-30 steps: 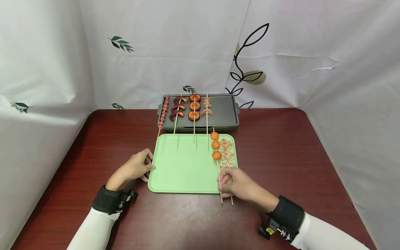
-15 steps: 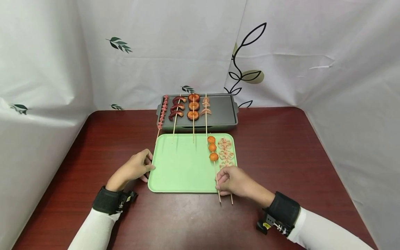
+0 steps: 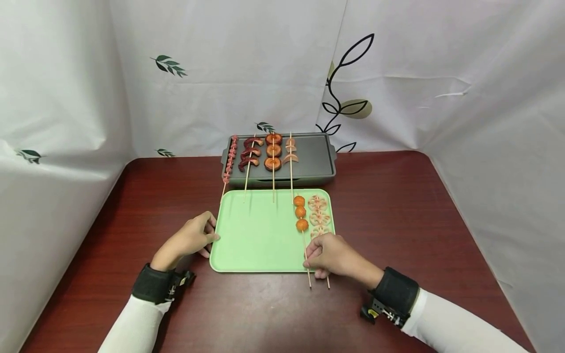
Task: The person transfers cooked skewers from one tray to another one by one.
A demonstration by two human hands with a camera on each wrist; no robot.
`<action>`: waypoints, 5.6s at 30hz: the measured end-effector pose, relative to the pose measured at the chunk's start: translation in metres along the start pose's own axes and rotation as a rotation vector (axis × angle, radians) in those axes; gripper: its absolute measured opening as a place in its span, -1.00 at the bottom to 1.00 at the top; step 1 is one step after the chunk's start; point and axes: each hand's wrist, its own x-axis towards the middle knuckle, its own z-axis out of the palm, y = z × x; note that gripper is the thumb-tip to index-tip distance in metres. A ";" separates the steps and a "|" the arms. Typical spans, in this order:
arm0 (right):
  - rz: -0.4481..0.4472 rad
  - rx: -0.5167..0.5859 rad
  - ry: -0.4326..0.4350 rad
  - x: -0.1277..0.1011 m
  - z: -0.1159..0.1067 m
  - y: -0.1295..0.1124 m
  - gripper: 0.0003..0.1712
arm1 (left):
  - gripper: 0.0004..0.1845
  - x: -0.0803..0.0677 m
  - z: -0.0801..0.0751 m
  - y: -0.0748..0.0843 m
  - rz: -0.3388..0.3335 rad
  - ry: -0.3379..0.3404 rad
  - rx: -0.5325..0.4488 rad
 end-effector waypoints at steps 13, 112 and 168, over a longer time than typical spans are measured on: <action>-0.065 -0.273 0.095 0.005 -0.001 0.007 -0.86 | -0.79 -0.002 0.001 0.001 0.004 0.008 0.002; -0.018 0.471 0.074 0.080 -0.035 -0.038 -0.53 | -0.78 0.000 0.001 0.001 0.019 0.032 0.005; 0.004 0.300 -0.102 0.001 0.021 -0.020 -0.78 | -0.79 -0.001 -0.001 0.000 0.009 -0.001 -0.004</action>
